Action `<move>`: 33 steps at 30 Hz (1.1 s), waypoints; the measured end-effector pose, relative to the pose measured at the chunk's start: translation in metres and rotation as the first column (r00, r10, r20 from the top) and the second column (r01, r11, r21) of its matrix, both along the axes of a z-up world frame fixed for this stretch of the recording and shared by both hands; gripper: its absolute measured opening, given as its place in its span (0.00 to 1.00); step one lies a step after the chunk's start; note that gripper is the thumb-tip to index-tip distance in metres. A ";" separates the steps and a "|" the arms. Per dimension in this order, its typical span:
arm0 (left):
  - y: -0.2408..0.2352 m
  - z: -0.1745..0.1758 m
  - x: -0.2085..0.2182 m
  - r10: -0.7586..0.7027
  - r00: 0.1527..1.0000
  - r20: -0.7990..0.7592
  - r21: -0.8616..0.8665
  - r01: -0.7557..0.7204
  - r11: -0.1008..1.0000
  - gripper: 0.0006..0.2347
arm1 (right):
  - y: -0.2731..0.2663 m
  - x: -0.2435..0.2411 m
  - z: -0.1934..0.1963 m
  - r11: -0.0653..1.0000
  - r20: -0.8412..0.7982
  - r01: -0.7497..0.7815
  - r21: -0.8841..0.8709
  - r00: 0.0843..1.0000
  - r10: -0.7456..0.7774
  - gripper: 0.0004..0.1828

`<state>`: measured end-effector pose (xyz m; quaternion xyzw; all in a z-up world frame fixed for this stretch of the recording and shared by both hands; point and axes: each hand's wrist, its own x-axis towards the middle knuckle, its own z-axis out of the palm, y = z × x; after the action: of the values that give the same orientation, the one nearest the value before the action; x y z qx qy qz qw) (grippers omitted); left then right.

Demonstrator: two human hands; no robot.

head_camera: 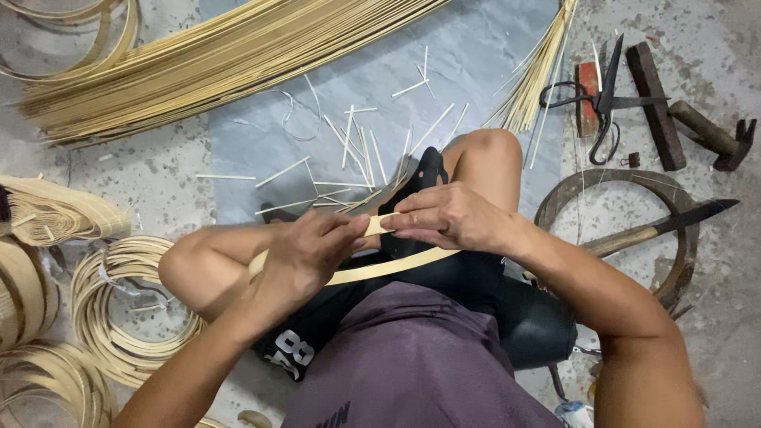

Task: The person sits on the floor and repeatedly forms circular bamboo hoops by bending long strips and securing the ends with thin bamboo ties. The person picks up strips, bends them into circles, and ties the joints, then places the finished hoops aside.

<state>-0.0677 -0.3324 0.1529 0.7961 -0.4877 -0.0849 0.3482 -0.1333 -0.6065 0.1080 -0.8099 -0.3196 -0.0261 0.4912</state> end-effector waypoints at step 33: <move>-0.003 -0.020 -0.005 0.017 0.925 0.379 0.129 -0.071 0.989 0.13 | -0.211 -0.061 -0.295 0.252 -0.432 0.787 -0.563 -0.019 -0.902 0.15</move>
<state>-0.0727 -0.3352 0.1327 0.8307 -0.5204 0.0433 0.1930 -0.1942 -0.8175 -0.1866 -0.8048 0.4518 0.0129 0.3847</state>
